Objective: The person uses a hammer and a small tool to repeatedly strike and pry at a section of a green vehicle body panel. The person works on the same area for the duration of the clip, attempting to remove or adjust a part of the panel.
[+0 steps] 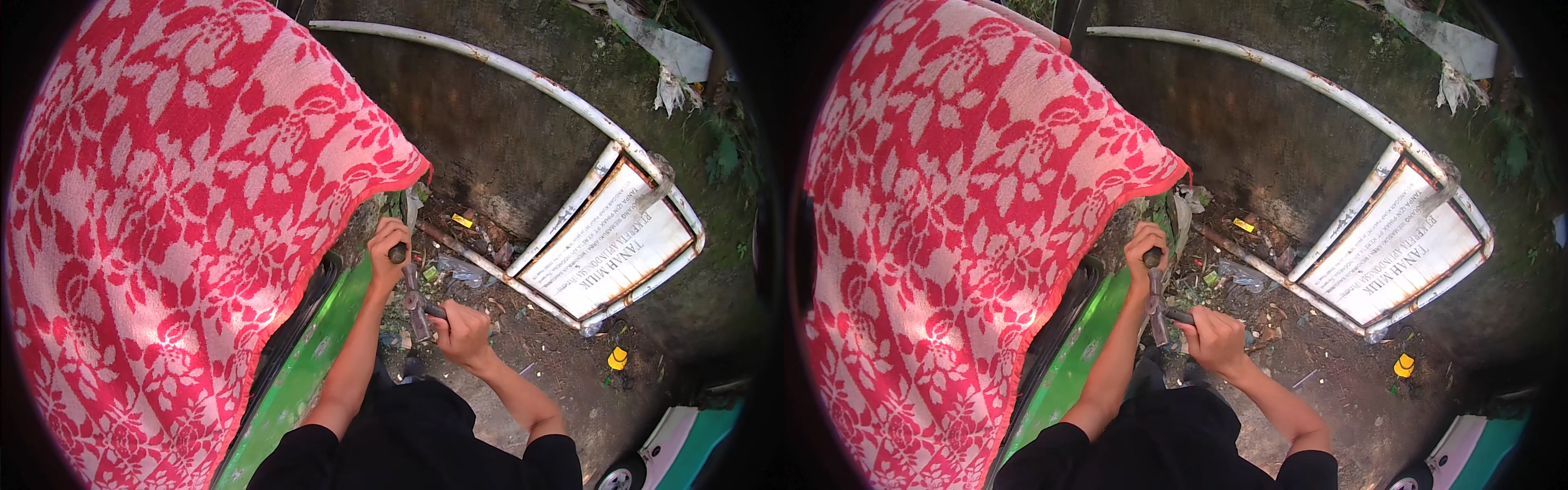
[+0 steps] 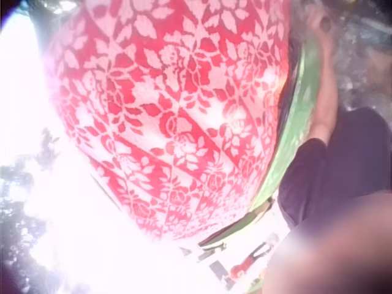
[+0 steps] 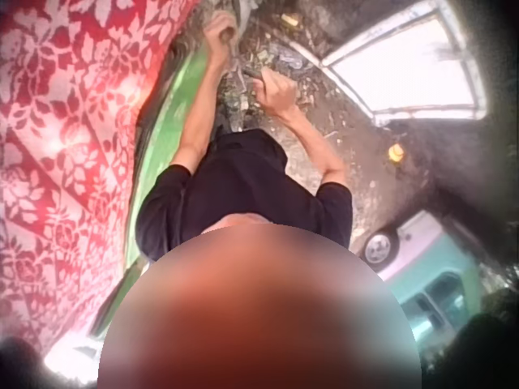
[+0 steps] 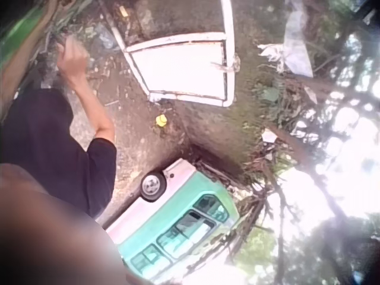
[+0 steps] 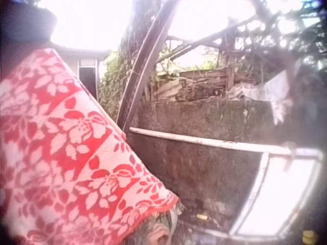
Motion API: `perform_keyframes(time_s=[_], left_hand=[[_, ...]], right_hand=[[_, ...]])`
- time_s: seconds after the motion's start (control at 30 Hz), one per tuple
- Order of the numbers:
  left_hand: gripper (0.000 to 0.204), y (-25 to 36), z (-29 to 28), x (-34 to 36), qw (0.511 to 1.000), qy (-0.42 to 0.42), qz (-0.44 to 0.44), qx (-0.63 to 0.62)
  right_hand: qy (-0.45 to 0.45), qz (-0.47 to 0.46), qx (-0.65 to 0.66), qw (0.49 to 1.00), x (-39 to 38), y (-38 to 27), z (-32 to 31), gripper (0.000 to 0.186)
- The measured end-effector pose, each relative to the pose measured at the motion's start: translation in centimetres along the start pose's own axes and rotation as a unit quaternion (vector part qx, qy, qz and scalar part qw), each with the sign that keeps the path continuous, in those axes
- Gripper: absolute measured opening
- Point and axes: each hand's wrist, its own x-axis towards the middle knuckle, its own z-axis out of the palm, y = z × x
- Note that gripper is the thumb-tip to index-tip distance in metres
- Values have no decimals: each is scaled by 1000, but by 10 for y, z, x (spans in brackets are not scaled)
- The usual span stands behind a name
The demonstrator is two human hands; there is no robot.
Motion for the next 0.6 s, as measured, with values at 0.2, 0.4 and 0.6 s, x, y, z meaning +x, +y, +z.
perform_keyframes(time_s=[0.2,0.4,0.6], left_hand=[[25,33,-10,33,996,2,77,51],[30,44,-17,35,997,-30,58,33],[37,28,-26,32,988,-119,79,51]], right_hand=[[-53,222,245,942,-9,8,-4,32],[-71,237,352,903,-26,26,8,41],[-85,198,348,913,-23,28,6,41]])
